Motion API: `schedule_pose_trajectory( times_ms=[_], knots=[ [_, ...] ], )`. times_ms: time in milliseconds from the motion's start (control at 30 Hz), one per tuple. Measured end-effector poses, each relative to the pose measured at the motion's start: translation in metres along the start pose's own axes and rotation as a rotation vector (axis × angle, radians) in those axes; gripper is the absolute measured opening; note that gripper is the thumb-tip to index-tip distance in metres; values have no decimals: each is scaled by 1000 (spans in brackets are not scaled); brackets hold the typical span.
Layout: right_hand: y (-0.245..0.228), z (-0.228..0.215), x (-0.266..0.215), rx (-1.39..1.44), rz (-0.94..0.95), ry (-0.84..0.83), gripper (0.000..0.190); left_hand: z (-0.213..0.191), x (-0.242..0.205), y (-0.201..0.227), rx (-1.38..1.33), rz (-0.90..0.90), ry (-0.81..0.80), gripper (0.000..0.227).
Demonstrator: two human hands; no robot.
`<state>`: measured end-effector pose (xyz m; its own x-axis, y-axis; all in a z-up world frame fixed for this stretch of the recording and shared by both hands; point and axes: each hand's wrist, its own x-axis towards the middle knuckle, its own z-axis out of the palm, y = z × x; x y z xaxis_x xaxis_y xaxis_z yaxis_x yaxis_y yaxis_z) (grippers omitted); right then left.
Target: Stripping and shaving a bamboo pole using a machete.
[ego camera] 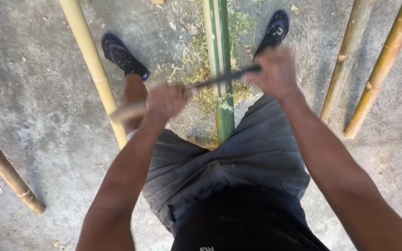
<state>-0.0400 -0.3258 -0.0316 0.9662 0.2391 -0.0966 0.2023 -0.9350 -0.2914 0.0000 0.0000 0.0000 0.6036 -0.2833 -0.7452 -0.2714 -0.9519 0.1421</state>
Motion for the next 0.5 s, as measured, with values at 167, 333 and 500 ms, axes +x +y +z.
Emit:
schedule_pose_trajectory(
  times_ms=[167, 333, 500],
  knots=[
    [34, 19, 8, -17, -62, -58, 56, 4, 3, -5, -65, 53, 117, 69],
    [11, -3, 10, -70, -18, -42, 55, 13, 10, 2, -60, -9, 151, 66],
    [33, 11, 15, 37, -26, -49, 55, 2, 1, -1, -84, 59, 319, 67]
  ],
)
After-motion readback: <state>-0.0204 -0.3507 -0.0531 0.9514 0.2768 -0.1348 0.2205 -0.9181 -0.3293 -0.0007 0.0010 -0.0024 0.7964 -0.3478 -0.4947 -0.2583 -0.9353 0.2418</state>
